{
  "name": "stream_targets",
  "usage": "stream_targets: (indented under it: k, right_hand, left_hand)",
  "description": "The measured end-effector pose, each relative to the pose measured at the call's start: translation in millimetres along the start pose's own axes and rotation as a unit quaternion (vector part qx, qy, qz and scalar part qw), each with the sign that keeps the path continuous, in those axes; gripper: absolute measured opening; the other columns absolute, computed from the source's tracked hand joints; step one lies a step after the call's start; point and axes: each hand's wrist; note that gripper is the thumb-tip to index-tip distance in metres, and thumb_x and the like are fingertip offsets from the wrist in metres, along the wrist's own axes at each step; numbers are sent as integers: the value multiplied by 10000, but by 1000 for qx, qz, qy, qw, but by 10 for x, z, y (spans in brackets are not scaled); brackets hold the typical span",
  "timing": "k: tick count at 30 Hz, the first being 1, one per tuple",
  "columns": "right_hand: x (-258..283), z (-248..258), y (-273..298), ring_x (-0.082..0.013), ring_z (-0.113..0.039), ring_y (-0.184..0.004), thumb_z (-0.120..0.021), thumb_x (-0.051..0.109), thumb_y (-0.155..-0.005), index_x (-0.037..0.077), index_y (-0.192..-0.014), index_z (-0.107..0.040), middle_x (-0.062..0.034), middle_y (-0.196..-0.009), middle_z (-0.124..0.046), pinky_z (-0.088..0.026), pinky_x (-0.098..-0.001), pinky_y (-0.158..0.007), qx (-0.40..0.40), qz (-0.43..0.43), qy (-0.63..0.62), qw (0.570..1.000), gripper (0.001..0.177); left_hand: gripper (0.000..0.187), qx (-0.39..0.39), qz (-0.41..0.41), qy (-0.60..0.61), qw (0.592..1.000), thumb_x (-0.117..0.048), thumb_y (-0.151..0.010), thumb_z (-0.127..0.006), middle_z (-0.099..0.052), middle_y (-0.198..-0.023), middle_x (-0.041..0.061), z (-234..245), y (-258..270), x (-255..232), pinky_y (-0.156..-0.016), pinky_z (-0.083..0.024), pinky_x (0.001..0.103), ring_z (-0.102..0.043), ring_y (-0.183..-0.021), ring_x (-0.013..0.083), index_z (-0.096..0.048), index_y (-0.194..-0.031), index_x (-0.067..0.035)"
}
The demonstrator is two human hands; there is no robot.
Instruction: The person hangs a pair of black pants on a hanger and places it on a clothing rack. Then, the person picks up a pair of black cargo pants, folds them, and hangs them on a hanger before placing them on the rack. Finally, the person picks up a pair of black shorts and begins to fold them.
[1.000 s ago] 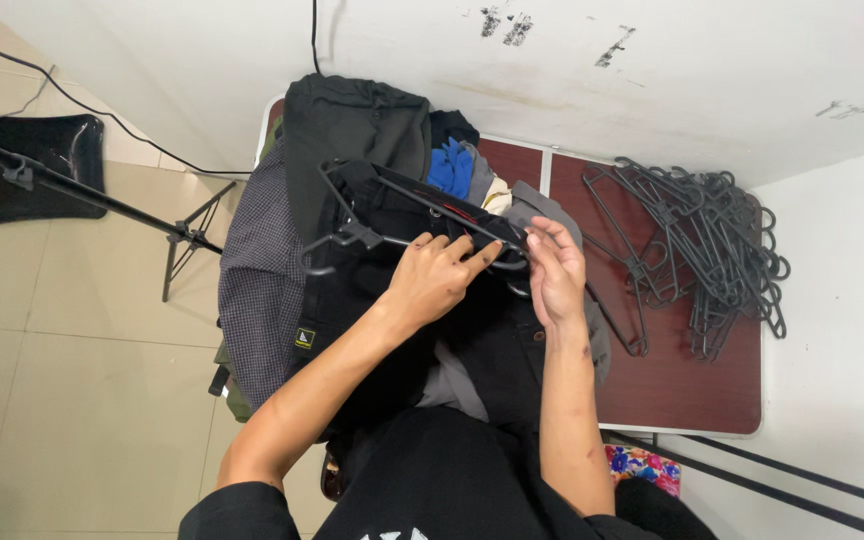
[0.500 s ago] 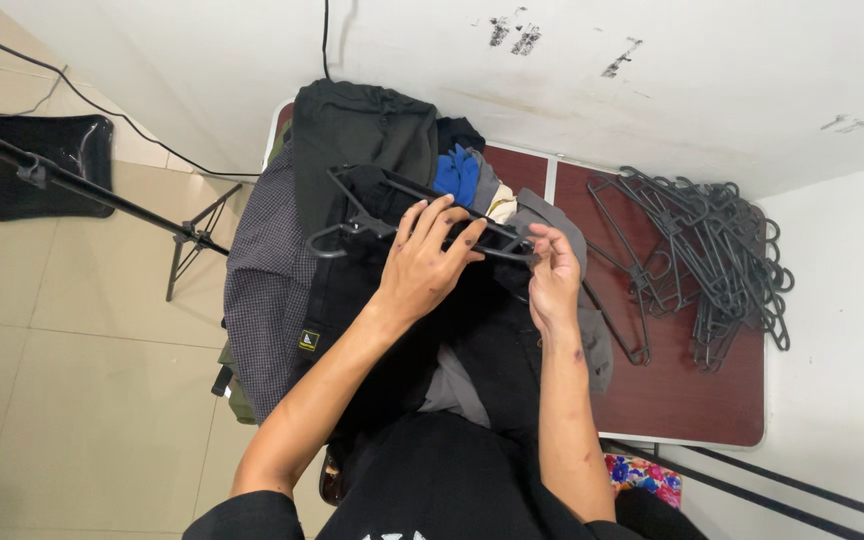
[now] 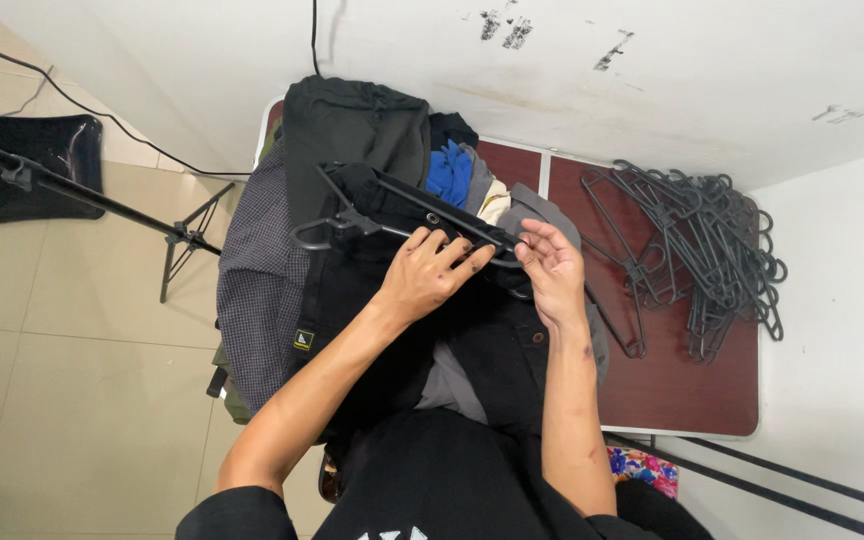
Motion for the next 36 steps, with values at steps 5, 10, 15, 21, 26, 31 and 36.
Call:
stream_targets:
  k: [5,10,15,21,26,31,36]
  right_hand:
    - [-4,-8,39,-84,-610,-1027,-696,-55,-971,-15,-1294,-611,-17,-1087,-624,-508,-223,-926,20,68,40,997,336]
    - [18,-15,55,-99,-617,-1076,-672,-72,-993,-36,-1299,-611,-36,-1124,-638,-508,-230,-976,11,75,73,994,313]
    - [183,28,100,-115,-610,-1120,-676,-135,-902,-30,-1337,-567,-44,-1172,-614,-517,-254,-1007,63,68,36,995,461]
    - [95,51,86,-123,-609,-1125,-682,-159,-905,-31,-1324,-568,-58,-1162,-611,-532,-257,-1002,50,84,56,994,453]
    - [0,63,44,-113,-612,-1085,-630,-165,-911,-43,-1241,-600,-51,-1174,-618,-578,-261,-945,12,66,121,990,353]
    - [152,38,117,-81,-594,-989,-619,-149,-914,7,-1287,-636,-27,-1076,-601,-528,-218,-860,36,7,178,983,405]
    - [304,13,206,-85,-587,-823,-690,-117,-870,72,-1248,-678,-13,-994,-617,-536,-236,-787,17,-39,297,954,423]
  left_hand:
    - [358,-24,11,-11,1000,-131,-911,-685,-686,-1020,-4,-28,13,-38,-766,-465,333,-594,-830,185,-701,-1268,-155]
    - [404,-43,25,-27,998,-117,-886,-684,-665,-1002,13,-20,-6,-89,-787,-479,344,-597,-840,203,-700,-1290,-135]
    - [423,-35,26,-23,999,-114,-876,-679,-668,-1027,19,-9,-23,-87,-803,-487,354,-602,-856,214,-697,-1298,-125]
    - [421,-25,29,-14,999,-114,-880,-679,-668,-1026,28,-39,21,-133,-788,-478,353,-606,-858,215,-693,-1301,-119]
    - [425,-4,31,-18,999,-98,-885,-665,-677,-1048,31,-93,30,-163,-798,-476,350,-603,-858,200,-686,-1309,-116]
    - [425,32,38,-17,999,-104,-882,-655,-659,-995,31,-107,35,-233,-805,-468,357,-611,-863,200,-695,-1303,-139]
    - [437,65,20,-11,998,-102,-873,-651,-658,-979,20,-154,49,-271,-789,-452,360,-604,-840,197,-700,-1304,-153]
Point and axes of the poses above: each hand's wrist, its own y-axis away from the middle knuckle, its own z-axis out of the back of the hand, x = y × z
